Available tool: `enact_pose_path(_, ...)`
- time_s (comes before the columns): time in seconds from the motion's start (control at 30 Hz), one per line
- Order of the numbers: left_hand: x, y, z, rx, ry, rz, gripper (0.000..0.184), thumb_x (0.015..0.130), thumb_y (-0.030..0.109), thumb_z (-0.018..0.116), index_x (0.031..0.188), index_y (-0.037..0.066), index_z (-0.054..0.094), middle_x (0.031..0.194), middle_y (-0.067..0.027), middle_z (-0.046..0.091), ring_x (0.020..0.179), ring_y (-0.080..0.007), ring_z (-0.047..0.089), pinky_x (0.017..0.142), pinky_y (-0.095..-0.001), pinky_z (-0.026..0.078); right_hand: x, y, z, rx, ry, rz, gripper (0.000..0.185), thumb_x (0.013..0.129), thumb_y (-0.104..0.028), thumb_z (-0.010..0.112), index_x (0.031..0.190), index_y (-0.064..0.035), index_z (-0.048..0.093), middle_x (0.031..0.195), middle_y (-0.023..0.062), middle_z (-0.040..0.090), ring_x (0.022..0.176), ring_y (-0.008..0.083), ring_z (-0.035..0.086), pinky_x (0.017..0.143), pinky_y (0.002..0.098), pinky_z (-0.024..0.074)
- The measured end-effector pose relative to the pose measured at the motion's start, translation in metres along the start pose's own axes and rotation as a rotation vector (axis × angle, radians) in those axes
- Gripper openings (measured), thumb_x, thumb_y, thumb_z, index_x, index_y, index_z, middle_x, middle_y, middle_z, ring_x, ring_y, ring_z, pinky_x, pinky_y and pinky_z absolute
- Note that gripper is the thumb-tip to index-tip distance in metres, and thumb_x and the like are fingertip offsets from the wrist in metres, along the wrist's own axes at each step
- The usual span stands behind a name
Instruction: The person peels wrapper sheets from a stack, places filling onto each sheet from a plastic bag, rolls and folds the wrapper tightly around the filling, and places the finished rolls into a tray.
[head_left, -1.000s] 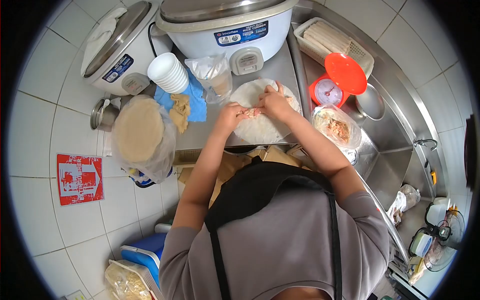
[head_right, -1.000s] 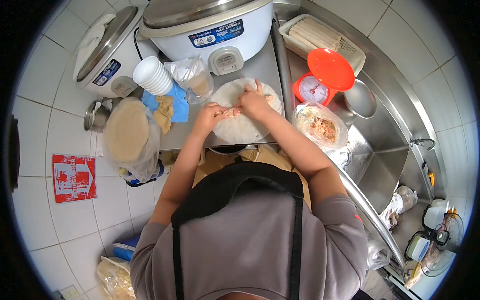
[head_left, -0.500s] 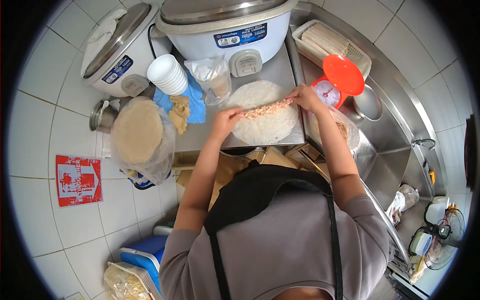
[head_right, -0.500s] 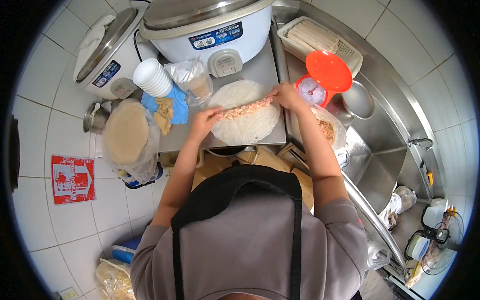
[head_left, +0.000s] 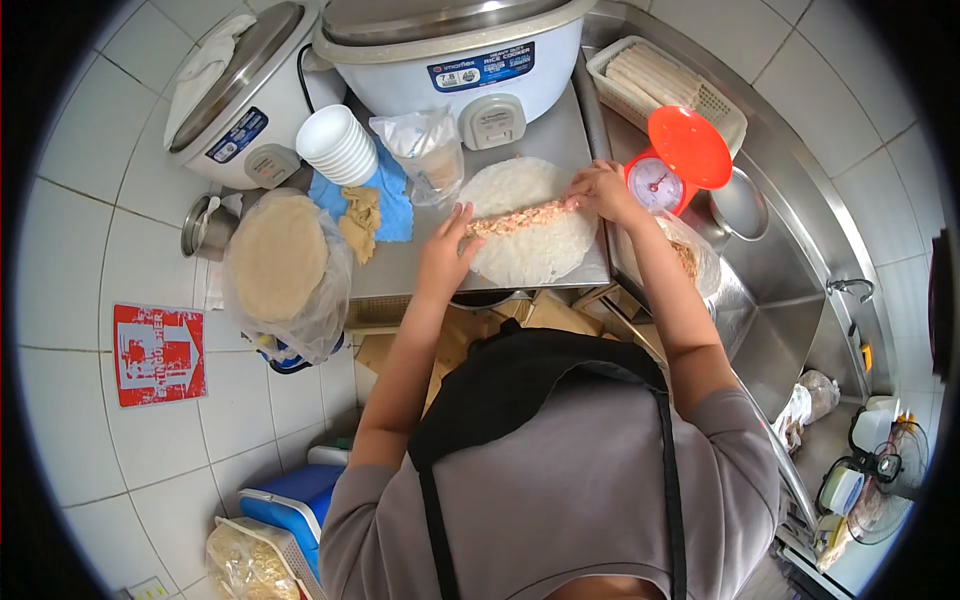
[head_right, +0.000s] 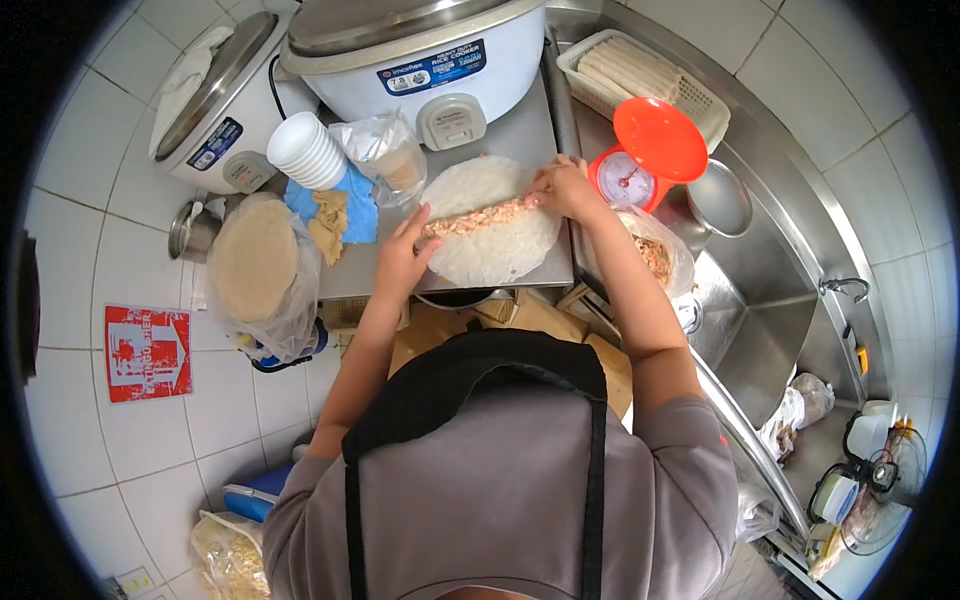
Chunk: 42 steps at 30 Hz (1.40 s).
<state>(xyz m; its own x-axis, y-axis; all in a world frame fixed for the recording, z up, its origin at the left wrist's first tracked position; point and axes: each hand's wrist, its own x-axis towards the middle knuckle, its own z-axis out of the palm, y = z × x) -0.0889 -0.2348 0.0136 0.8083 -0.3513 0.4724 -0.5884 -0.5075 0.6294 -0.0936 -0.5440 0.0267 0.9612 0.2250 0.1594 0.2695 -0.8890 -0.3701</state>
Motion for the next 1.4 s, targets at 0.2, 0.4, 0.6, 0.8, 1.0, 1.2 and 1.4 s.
enact_pose_path(0.2, -0.022, 0.024, 0.015, -0.128, -0.412, 0.326, 0.033, 0.070, 0.020, 0.073, 0.099, 0.008, 0.066, 0.102, -0.0061, 0.062, 0.095, -0.0245, 0.056, 0.082, -0.0345, 0.046, -0.011, -0.002, -0.013, 0.520, 0.238, 0.254, 0.016, 0.077, -0.007, 0.063, 0.092, -0.0037, 0.066, 0.087, 0.0095, 0.062, 0.078, 0.0243, 0.055, 0.075, 0.0338, 0.0441)
enact_pose_path(0.4, -0.022, 0.024, 0.026, -0.142, -0.431, 0.337, 0.021, 0.070, 0.017, 0.073, 0.088, 0.007, 0.067, 0.092, -0.0042, 0.063, 0.089, -0.0231, 0.057, 0.078, -0.0341, 0.046, 0.002, -0.003, 0.000, 0.205, 0.138, -0.061, 0.014, 0.070, 0.001, 0.059, 0.082, -0.0034, 0.064, 0.078, 0.0112, 0.062, 0.075, 0.0248, 0.055, 0.073, 0.0337, 0.0445)
enact_pose_path(0.6, -0.015, 0.027, 0.029, -0.161, -0.330, 0.201, 0.008, 0.078, 0.009, 0.065, 0.081, 0.003, 0.061, 0.080, -0.0084, 0.063, 0.072, -0.0250, 0.060, 0.066, -0.0337, 0.048, -0.010, -0.004, -0.025, 0.407, 0.186, 0.025, 0.018, 0.067, -0.002, 0.062, 0.084, -0.0069, 0.066, 0.084, 0.0086, 0.063, 0.085, 0.0245, 0.054, 0.077, 0.0349, 0.0431)
enact_pose_path(0.8, 0.009, 0.029, 0.034, -0.274, -0.142, -0.038, 0.015, 0.083, 0.014, 0.061, 0.088, 0.002, 0.054, 0.080, -0.0145, 0.062, 0.071, -0.0275, 0.063, 0.060, -0.0344, 0.050, -0.040, -0.029, -0.011, 0.291, 0.116, -0.159, 0.015, 0.069, -0.009, 0.067, 0.084, -0.0081, 0.067, 0.098, 0.0042, 0.061, 0.094, 0.0252, 0.050, 0.085, 0.0378, 0.0379)
enact_pose_path(1.0, 0.006, 0.033, 0.021, -0.008, -0.294, 0.205, 0.017, 0.082, 0.017, 0.062, 0.090, 0.004, 0.055, 0.087, -0.0096, 0.060, 0.074, -0.0262, 0.060, 0.065, -0.0364, 0.049, -0.040, -0.023, -0.002, 0.226, 0.111, -0.026, 0.013, 0.067, -0.010, 0.069, 0.079, -0.0125, 0.066, 0.087, -0.0003, 0.063, 0.092, 0.0238, 0.050, 0.089, 0.0369, 0.0344)
enact_pose_path(1.2, -0.011, 0.031, 0.007, 0.014, -0.429, 0.203, 0.012, 0.080, 0.014, 0.060, 0.080, 0.003, 0.057, 0.083, -0.0123, 0.056, 0.081, -0.0319, 0.057, 0.065, -0.0422, 0.046, -0.057, -0.033, -0.018, 0.200, -0.038, -0.144, 0.008, 0.067, -0.007, 0.066, 0.074, -0.0106, 0.064, 0.079, 0.0006, 0.062, 0.088, 0.0235, 0.051, 0.082, 0.0384, 0.0369)
enact_pose_path(1.4, 0.048, 0.007, 0.004, -0.047, -0.315, 0.166, 0.015, 0.080, 0.014, 0.060, 0.080, -0.001, 0.056, 0.081, -0.0177, 0.057, 0.076, -0.0377, 0.056, 0.065, -0.0446, 0.043, -0.002, -0.025, -0.011, 0.124, 0.188, -0.026, 0.011, 0.069, -0.002, 0.061, 0.078, -0.0075, 0.064, 0.081, 0.0054, 0.062, 0.089, 0.0258, 0.052, 0.079, 0.0395, 0.0394)
